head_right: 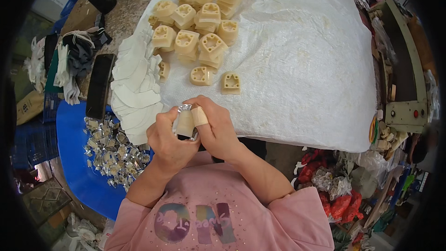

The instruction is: The recorder is assembling small plastic and metal components for shoes, likely heels or internal supports.

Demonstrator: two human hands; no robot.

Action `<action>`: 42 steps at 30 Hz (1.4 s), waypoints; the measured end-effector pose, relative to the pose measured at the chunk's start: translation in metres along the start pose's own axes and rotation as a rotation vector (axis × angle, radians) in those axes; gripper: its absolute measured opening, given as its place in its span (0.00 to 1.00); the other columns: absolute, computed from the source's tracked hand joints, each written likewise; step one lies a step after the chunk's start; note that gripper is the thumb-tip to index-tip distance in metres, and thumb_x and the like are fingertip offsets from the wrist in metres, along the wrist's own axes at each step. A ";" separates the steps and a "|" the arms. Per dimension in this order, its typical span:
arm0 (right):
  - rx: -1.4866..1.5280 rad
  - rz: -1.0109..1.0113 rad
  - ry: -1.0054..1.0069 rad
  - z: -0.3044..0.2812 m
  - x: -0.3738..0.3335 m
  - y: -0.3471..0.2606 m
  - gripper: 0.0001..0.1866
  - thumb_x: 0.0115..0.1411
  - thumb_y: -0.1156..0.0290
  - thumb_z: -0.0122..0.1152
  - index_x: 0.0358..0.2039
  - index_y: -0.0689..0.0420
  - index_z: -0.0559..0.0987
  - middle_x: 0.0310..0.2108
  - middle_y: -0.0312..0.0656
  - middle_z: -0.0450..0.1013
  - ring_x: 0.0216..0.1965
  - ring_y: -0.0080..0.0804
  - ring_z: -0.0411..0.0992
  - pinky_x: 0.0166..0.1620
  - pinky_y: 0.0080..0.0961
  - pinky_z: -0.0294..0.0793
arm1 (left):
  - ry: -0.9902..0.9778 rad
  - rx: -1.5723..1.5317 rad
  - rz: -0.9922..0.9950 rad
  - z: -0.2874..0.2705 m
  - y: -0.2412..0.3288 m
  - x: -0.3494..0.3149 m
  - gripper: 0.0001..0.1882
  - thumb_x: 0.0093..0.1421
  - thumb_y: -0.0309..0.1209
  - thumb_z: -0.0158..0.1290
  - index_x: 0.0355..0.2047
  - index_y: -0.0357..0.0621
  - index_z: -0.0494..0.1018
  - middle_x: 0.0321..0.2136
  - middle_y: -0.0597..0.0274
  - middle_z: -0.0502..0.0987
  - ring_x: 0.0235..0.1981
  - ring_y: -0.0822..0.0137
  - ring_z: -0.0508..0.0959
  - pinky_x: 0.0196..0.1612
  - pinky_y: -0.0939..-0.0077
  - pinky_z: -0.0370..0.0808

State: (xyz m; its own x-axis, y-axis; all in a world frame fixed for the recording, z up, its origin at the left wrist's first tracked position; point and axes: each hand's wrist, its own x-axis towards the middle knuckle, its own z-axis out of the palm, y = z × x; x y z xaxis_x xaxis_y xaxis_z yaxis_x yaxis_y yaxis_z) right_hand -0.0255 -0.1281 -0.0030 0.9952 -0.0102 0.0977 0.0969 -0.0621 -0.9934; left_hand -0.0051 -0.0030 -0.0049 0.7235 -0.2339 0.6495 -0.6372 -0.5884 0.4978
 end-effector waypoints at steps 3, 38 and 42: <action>-0.275 -0.071 0.017 0.005 0.000 0.000 0.12 0.60 0.73 0.44 0.41 0.63 0.72 0.31 0.49 0.71 0.33 0.42 0.73 0.37 0.30 0.70 | 0.003 -0.014 0.004 -0.001 -0.007 -0.003 0.24 0.38 0.29 0.67 0.32 0.34 0.67 0.21 0.56 0.73 0.16 0.59 0.75 0.20 0.72 0.72; -0.682 -0.709 0.117 0.022 0.058 0.005 0.14 0.36 0.81 0.57 0.28 0.61 0.72 0.32 0.44 0.66 0.33 0.42 0.65 0.33 0.33 0.66 | -0.161 -0.447 -0.255 -0.061 -0.037 -0.018 0.10 0.55 0.22 0.50 0.37 0.32 0.73 0.28 0.52 0.75 0.31 0.60 0.75 0.33 0.75 0.72; -0.813 -0.889 0.033 -0.005 0.035 -0.007 0.18 0.33 0.78 0.61 0.31 0.58 0.74 0.36 0.41 0.68 0.35 0.41 0.66 0.35 0.32 0.67 | -0.213 -1.389 -0.954 -0.040 -0.022 -0.003 0.22 0.67 0.38 0.38 0.47 0.29 0.68 0.29 0.55 0.75 0.27 0.68 0.73 0.27 0.78 0.70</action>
State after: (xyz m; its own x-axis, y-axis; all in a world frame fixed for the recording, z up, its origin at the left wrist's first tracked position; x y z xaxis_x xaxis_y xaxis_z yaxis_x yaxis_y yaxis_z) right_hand 0.0082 -0.1328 0.0081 0.5836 0.3304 0.7418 0.6978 -0.6712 -0.2501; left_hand -0.0041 0.0419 0.0053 0.9054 -0.3836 -0.1820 0.3619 0.4734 0.8030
